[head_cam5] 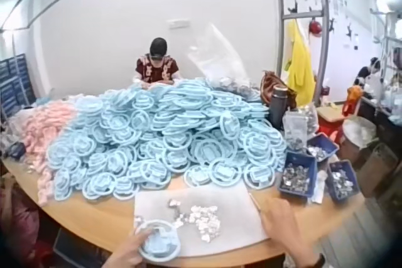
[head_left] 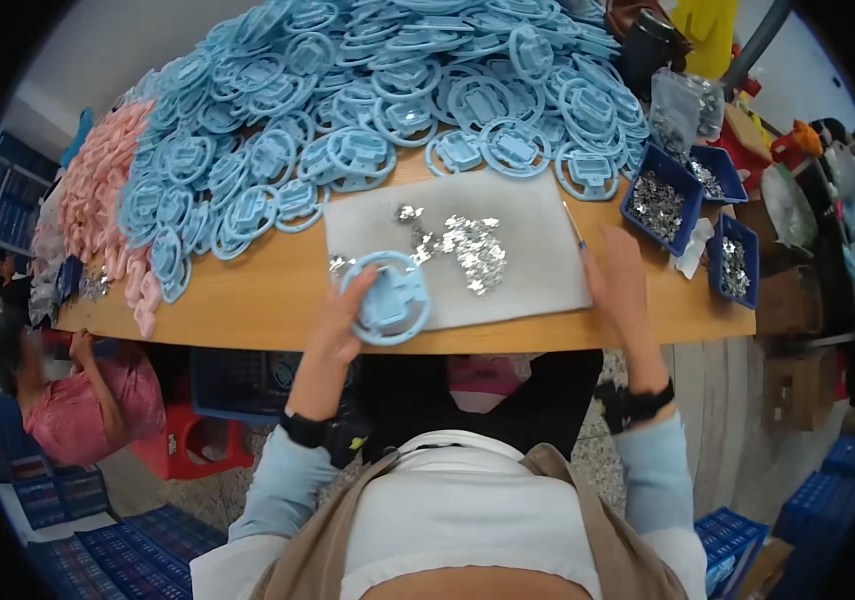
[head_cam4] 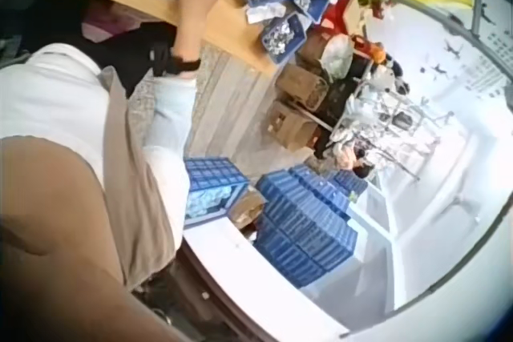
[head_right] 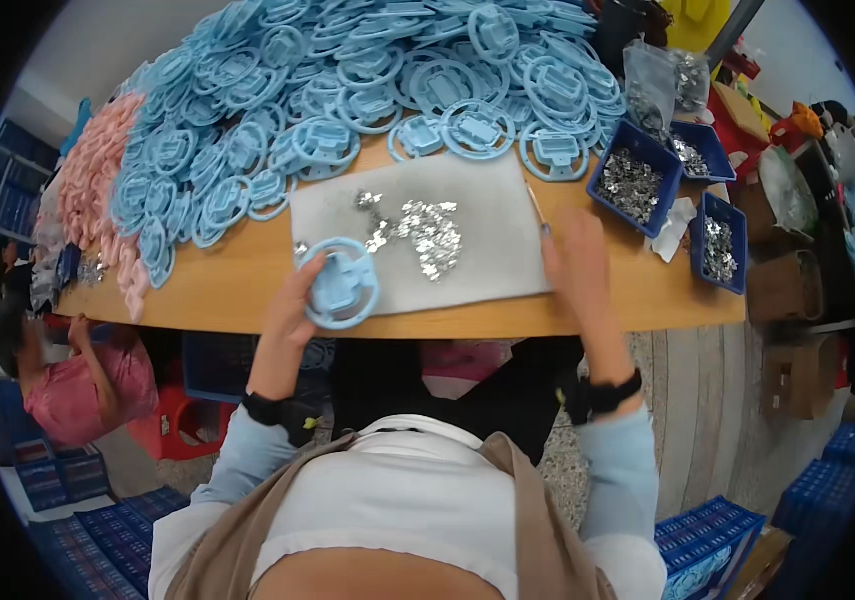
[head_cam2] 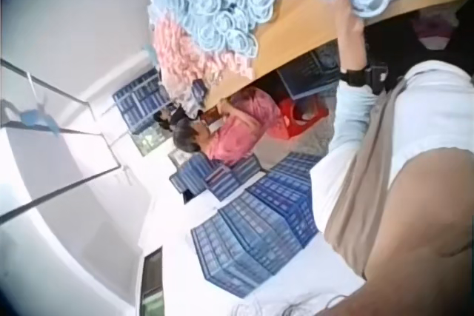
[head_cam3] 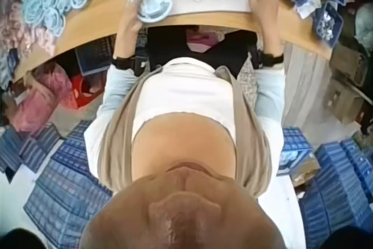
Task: Assembling small metal components into blue plastic circular frames at a manufacturing workstation.
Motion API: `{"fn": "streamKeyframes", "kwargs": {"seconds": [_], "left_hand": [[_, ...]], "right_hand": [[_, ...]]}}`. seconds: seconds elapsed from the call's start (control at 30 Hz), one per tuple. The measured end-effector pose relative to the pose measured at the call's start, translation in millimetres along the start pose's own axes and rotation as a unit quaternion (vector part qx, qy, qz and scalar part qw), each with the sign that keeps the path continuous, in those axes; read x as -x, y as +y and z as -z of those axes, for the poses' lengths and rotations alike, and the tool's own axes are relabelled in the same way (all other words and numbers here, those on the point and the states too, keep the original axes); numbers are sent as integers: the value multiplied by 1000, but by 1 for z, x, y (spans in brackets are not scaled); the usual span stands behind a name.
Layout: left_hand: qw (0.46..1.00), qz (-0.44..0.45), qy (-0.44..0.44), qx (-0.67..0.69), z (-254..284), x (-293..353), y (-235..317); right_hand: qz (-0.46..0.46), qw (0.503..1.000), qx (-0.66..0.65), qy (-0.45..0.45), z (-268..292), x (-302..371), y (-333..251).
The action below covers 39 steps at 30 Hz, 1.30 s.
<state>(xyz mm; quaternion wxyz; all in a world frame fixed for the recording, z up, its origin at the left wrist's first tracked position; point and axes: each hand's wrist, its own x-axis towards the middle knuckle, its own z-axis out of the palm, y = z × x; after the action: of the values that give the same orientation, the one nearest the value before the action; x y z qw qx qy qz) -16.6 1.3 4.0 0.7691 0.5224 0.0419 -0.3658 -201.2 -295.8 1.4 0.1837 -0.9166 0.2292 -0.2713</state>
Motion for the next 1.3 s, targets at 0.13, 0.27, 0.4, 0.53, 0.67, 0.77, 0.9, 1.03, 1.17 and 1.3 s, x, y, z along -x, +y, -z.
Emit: {"fn": "streamKeyframes", "kwargs": {"seconds": [0.13,0.27,0.4,0.53,0.67,0.77,0.9,1.03,1.17,1.3], "left_hand": [[996,22,-58,60,-8,-1,-9],[992,30,-110,51,10,-1,-7],[991,27,-103,87,1,2,-9],[993,22,-101,58,12,3,-13],[994,19,-102,37,15,-2,-16],[994,8,-106,35,9,-3,-15],[994,4,-99,38,10,0,-16],[995,-4,-94,29,12,-4,-18],[996,-6,-89,24,11,-1,-18],[996,-11,-83,30,8,1,-19]], "right_hand": [[-82,993,44,-73,-13,-26,13],[-127,968,105,-191,-12,-45,2],[-60,985,135,-89,-11,-25,22],[-31,997,-7,-66,-4,-5,-33],[10,966,-151,-211,-25,20,-130],[80,963,-195,-171,-53,25,-163],[155,969,-136,-137,-67,26,-166],[173,970,-86,-149,-74,29,-166],[174,969,-84,-155,-77,31,-166],[155,969,-74,-176,-77,32,-168]]}}
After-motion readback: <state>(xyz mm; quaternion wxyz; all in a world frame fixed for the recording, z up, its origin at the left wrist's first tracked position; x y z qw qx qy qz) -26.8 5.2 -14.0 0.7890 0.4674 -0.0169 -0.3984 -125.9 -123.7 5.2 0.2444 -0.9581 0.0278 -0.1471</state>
